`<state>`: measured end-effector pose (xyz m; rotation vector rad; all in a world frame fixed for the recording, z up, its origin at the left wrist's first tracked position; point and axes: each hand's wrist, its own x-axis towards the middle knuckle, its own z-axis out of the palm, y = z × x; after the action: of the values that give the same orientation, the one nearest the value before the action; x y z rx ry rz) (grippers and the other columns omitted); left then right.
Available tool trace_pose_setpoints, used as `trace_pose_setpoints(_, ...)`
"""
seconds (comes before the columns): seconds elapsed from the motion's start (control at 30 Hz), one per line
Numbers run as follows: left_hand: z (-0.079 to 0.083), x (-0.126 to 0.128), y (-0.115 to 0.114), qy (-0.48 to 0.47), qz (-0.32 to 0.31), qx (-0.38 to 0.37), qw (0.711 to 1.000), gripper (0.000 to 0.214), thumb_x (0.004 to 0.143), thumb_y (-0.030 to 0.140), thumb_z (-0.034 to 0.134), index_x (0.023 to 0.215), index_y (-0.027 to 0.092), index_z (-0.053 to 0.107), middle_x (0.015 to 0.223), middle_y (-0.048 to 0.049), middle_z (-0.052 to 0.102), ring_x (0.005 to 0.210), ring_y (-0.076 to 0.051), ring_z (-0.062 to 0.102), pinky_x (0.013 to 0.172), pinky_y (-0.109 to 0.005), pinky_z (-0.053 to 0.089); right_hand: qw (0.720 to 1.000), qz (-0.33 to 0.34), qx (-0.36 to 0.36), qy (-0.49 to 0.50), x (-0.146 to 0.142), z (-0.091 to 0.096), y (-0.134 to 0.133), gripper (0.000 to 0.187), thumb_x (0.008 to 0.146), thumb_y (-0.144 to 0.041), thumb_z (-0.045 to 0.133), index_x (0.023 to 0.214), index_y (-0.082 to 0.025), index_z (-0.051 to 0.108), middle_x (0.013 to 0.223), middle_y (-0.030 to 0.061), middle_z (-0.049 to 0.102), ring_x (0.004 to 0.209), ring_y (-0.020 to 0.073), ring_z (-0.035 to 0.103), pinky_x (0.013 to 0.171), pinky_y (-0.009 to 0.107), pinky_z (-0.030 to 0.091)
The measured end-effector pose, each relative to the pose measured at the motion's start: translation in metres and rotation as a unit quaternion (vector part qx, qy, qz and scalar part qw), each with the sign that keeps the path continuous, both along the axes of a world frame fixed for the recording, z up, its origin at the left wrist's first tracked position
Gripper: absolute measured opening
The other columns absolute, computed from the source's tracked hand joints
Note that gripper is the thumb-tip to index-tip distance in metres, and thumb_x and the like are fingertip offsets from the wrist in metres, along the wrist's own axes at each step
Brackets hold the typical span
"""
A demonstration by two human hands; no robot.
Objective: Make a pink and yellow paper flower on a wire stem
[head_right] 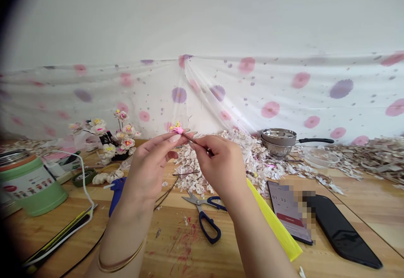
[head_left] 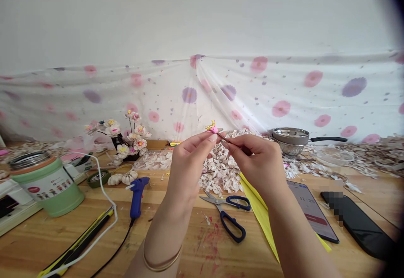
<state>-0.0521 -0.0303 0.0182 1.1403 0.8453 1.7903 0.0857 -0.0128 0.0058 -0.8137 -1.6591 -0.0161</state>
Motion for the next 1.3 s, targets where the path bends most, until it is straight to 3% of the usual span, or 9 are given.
trace_pose_setpoints(0.13,0.0,0.003,0.001,-0.017,-0.011,0.021,1.0,0.023,0.065,0.036,0.085,0.079,0.018,0.078,0.085,-0.0062,0.078,0.087,-0.02,0.072,0.069,-0.025,0.053,0.992,-0.071,0.098,-0.029,-0.007,-0.003,-0.001,0.009,0.086,-0.017,0.068,0.081,-0.017,0.076,0.072,0.0031,0.075,0.061,0.0148,0.067,0.055,0.024,0.045)
trace_pose_setpoints(0.3,-0.003,0.007,0.005,-0.029,0.053,0.049,0.997,0.026,0.068,0.041,0.084,0.076,0.018,0.078,0.08,-0.0054,0.077,0.081,-0.018,0.071,0.071,-0.027,0.055,0.962,-0.16,0.211,-0.064,-0.021,-0.011,0.002,0.011,0.087,-0.016,0.066,0.08,-0.015,0.074,0.063,0.0025,0.072,0.051,0.013,0.063,0.047,0.025,0.04)
trace_pose_setpoints(0.43,-0.005,0.004,0.006,-0.033,0.088,0.077,0.993,0.022,0.067,0.039,0.085,0.072,0.018,0.078,0.075,-0.0039,0.077,0.076,-0.017,0.071,0.072,-0.028,0.056,0.948,-0.16,0.268,-0.056,-0.03,-0.018,0.003,0.01,0.086,-0.012,0.067,0.077,-0.015,0.07,0.063,0.0039,0.073,0.051,0.0134,0.065,0.047,0.024,0.044)
trace_pose_setpoints(0.53,-0.006,-0.001,0.003,-0.007,0.094,0.113,0.989,0.018,0.066,0.035,0.086,0.069,0.02,0.078,0.07,-0.0018,0.076,0.07,-0.016,0.07,0.07,-0.028,0.057,0.956,-0.097,0.276,-0.017,-0.031,-0.019,0.005,0.008,0.084,-0.01,0.069,0.081,-0.017,0.07,0.067,0.0039,0.074,0.055,0.0143,0.067,0.05,0.024,0.048)
trace_pose_setpoints(0.63,-0.004,-0.007,-0.005,0.084,0.125,0.187,0.971,0.011,0.069,0.029,0.085,0.073,0.022,0.079,0.074,-0.0016,0.076,0.073,-0.017,0.07,0.07,-0.029,0.059,0.969,0.041,0.241,0.029,-0.023,-0.017,0.009,0.012,0.083,-0.009,0.069,0.082,-0.02,0.069,0.072,0.0023,0.075,0.058,0.0138,0.068,0.053,0.023,0.051)
trace_pose_setpoints(0.77,0.0,-0.01,-0.019,0.231,0.183,0.359,0.885,0.01,0.073,0.021,0.082,0.083,0.023,0.079,0.084,-0.0028,0.077,0.088,-0.02,0.07,0.079,-0.032,0.059,0.956,0.185,0.219,0.062,-0.008,-0.012,0.014,0.014,0.08,-0.009,0.072,0.084,-0.023,0.071,0.071,0.0009,0.073,0.062,0.0156,0.068,0.058,0.027,0.053)
trace_pose_setpoints(0.97,0.009,-0.014,-0.027,0.295,0.102,0.48,0.82,0.007,0.086,0.023,0.07,0.091,0.022,0.076,0.081,-0.0022,0.078,0.086,-0.018,0.069,0.079,-0.031,0.058,0.925,0.324,0.19,0.056,0.003,-0.002,0.014,0.008,0.085,-0.018,0.071,0.078,-0.02,0.072,0.066,0.004,0.071,0.059,0.0164,0.065,0.054,0.029,0.051)
trace_pose_setpoints(1.1,0.009,-0.016,-0.022,0.272,0.087,0.494,0.821,0.014,0.085,0.031,0.071,0.097,0.024,0.075,0.081,-0.0027,0.078,0.084,-0.018,0.066,0.079,-0.032,0.057,0.91,0.381,0.161,0.03,0.006,0.0,0.014,0.009,0.086,-0.02,0.071,0.078,-0.019,0.074,0.063,0.0047,0.071,0.058,0.0153,0.063,0.054,0.028,0.05)
trace_pose_setpoints(1.3,0.009,-0.012,-0.019,0.304,-0.059,0.472,0.826,0.027,0.093,0.038,0.059,0.109,0.023,0.075,0.087,-0.0071,0.079,0.099,-0.022,0.069,0.087,-0.036,0.056,0.905,0.407,0.123,0.028,0.005,0.001,0.012,0.023,0.086,-0.025,0.07,0.064,-0.021,0.068,0.053,-0.0016,0.061,0.051,0.0122,0.055,0.051,0.025,0.045)
